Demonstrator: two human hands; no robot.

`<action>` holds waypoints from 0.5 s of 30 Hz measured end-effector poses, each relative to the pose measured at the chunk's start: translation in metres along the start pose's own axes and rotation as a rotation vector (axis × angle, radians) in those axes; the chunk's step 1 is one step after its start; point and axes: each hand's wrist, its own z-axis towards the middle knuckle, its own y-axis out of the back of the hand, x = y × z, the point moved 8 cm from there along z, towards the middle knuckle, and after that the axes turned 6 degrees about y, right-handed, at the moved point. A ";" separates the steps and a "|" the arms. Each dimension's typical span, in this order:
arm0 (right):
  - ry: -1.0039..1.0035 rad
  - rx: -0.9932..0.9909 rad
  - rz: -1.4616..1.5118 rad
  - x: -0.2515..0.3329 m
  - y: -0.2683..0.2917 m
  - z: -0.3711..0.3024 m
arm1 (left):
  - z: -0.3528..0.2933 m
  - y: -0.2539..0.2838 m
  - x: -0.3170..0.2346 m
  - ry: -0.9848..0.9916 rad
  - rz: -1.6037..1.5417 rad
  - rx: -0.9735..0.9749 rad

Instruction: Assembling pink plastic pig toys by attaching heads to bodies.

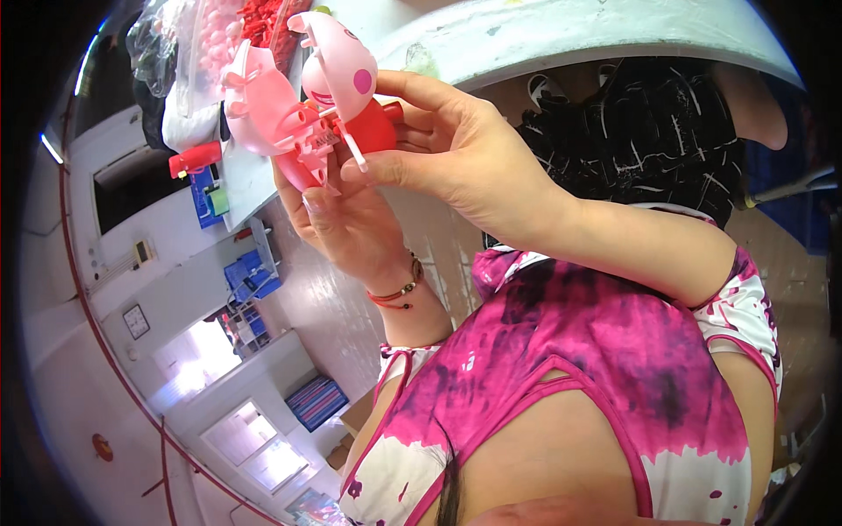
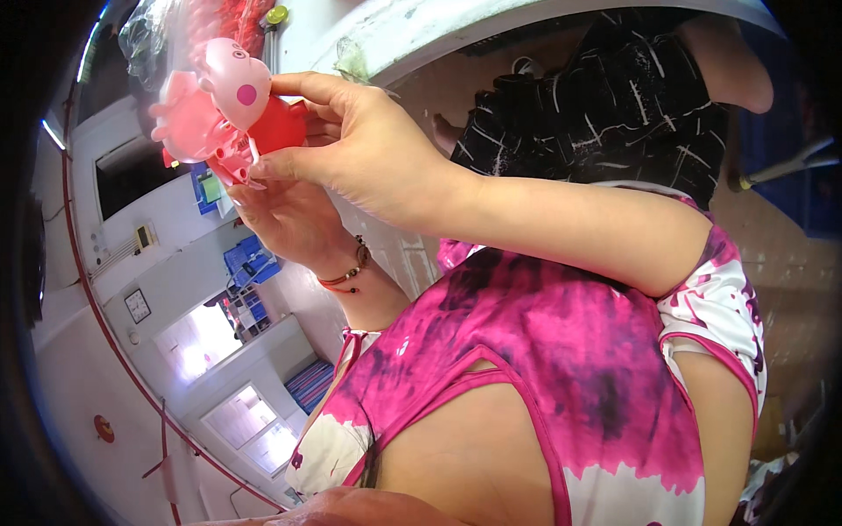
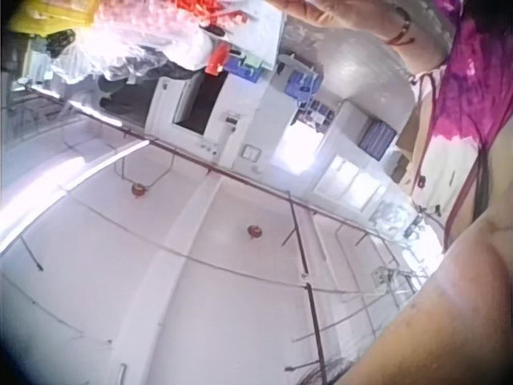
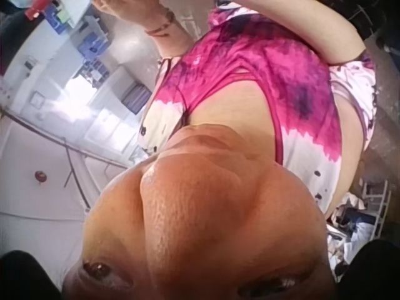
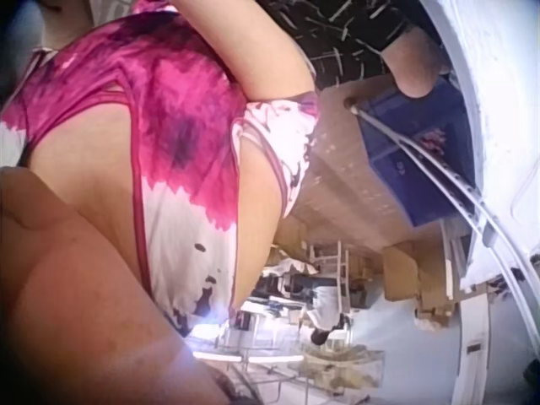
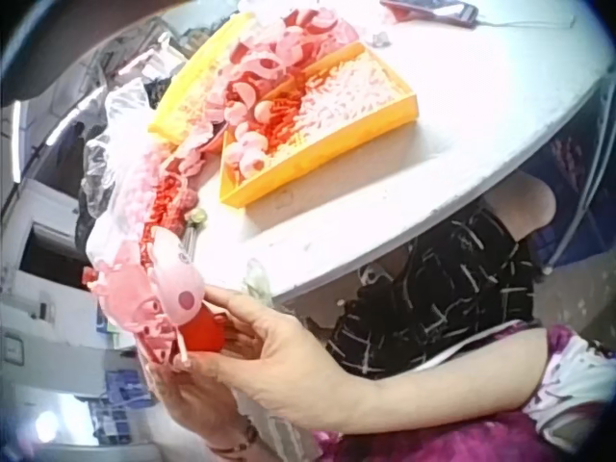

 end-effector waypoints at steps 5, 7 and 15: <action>0.012 0.031 -0.067 0.001 -0.002 -0.001 | -0.002 0.000 -0.001 0.013 0.010 -0.014; 0.001 0.028 -0.050 -0.001 -0.002 -0.001 | -0.003 -0.003 -0.001 0.010 0.015 0.001; 0.018 0.022 -0.061 0.000 -0.003 0.000 | -0.001 -0.010 -0.003 -0.015 0.052 0.043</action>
